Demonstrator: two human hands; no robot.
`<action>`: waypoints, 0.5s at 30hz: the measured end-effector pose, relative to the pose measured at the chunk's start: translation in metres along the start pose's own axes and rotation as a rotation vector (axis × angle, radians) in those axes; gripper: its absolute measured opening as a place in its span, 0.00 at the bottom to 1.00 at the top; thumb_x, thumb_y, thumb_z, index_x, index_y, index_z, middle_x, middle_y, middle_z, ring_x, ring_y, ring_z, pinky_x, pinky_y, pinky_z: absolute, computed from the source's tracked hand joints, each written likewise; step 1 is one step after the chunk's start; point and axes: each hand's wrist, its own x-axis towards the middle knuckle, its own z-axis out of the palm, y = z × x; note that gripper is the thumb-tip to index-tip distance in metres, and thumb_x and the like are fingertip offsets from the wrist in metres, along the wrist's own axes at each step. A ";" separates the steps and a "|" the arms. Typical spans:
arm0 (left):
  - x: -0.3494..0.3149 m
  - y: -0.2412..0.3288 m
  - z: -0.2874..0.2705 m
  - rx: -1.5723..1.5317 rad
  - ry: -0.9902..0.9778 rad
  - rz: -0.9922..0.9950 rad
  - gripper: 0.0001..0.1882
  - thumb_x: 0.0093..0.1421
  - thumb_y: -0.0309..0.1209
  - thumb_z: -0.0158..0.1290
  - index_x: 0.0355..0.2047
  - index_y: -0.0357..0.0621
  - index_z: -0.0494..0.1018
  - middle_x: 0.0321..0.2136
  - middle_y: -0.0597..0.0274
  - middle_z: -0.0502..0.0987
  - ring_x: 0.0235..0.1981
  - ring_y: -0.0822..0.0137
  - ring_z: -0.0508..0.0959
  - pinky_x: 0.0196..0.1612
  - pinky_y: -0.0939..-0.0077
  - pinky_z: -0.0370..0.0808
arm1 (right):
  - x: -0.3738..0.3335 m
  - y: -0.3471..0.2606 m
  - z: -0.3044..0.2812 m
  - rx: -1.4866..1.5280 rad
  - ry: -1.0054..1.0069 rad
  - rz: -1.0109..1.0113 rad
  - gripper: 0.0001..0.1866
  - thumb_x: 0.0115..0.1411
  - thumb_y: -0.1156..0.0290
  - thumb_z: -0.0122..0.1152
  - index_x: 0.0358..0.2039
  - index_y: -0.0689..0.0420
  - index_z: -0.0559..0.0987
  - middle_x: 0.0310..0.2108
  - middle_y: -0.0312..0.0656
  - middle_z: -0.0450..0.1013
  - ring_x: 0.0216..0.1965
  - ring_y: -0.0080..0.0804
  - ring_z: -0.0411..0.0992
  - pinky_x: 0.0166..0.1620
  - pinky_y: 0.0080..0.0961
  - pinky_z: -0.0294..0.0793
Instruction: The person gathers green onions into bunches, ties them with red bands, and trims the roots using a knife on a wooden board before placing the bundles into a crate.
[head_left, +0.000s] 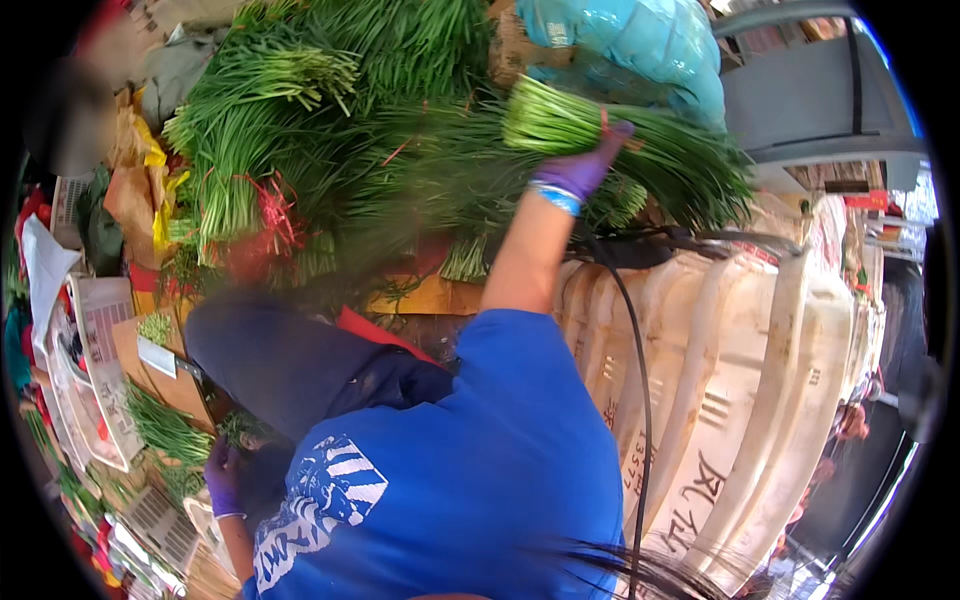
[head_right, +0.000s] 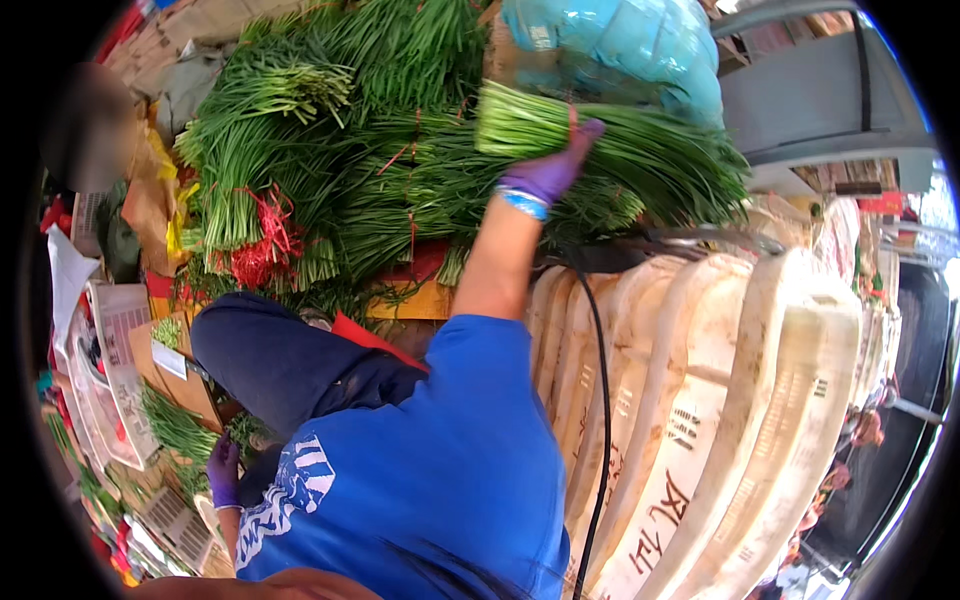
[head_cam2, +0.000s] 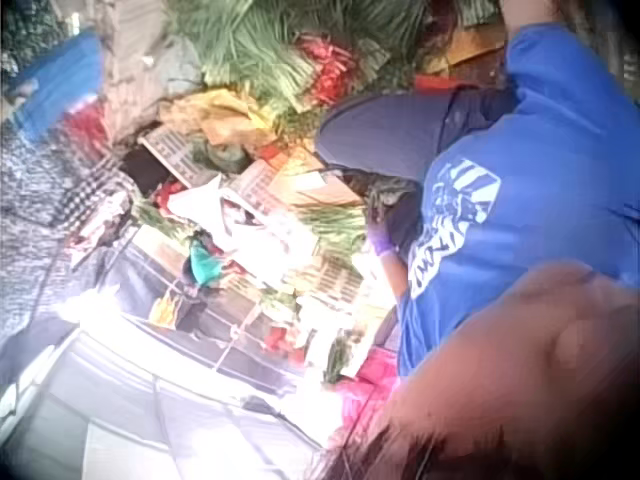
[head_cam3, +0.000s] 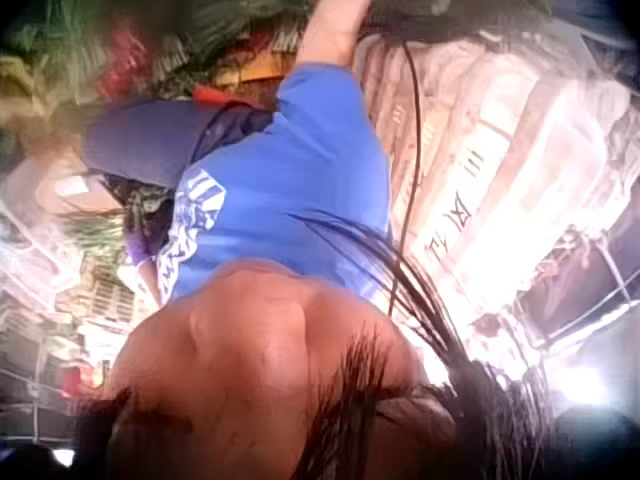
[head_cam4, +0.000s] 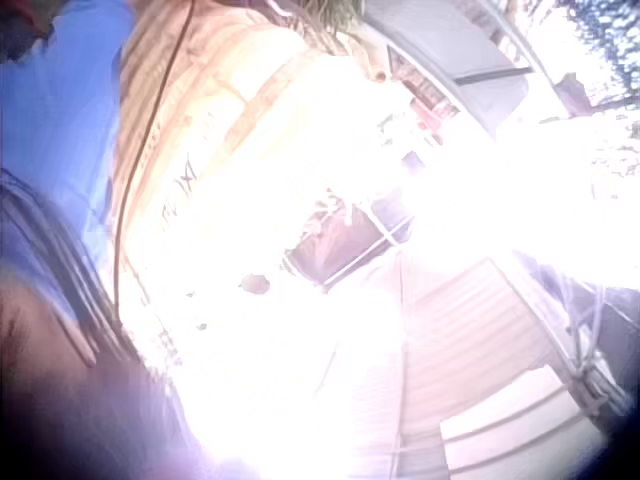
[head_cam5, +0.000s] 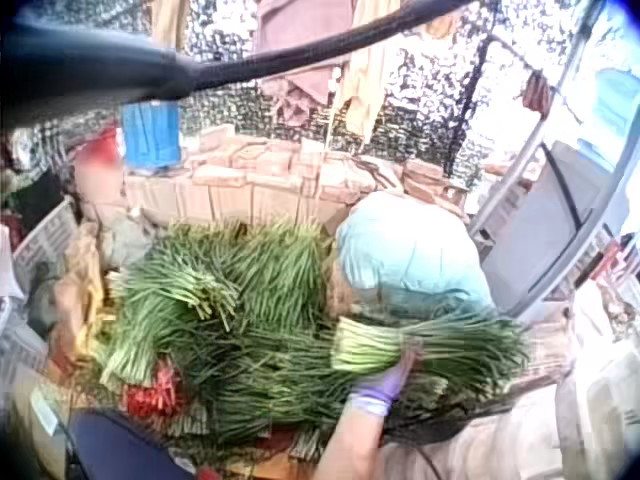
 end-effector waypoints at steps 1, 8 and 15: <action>0.003 0.014 -0.003 0.012 -0.059 0.040 0.22 0.53 0.33 0.51 0.47 0.35 0.67 0.41 0.51 0.73 0.40 0.67 0.73 0.44 0.76 0.67 | 0.022 -0.005 -0.016 -0.006 0.057 -0.046 0.32 0.53 0.48 0.51 0.51 0.58 0.64 0.47 0.49 0.65 0.49 0.42 0.64 0.47 0.42 0.67; -0.048 0.263 -0.046 -0.405 -0.107 0.276 0.19 0.57 0.28 0.44 0.49 0.35 0.64 0.37 0.56 0.74 0.42 0.69 0.72 0.48 0.75 0.65 | 0.051 0.021 -0.051 -0.766 0.684 -0.148 0.31 0.52 0.57 0.55 0.53 0.59 0.61 0.47 0.51 0.65 0.47 0.43 0.65 0.48 0.40 0.66; -0.108 0.388 -0.039 -0.702 -0.792 0.357 0.19 0.53 0.28 0.49 0.45 0.32 0.67 0.34 0.51 0.76 0.36 0.66 0.77 0.42 0.76 0.71 | -0.089 0.106 -0.002 -0.892 -0.042 -0.064 0.35 0.51 0.66 0.58 0.57 0.57 0.55 0.53 0.53 0.58 0.52 0.42 0.60 0.51 0.38 0.62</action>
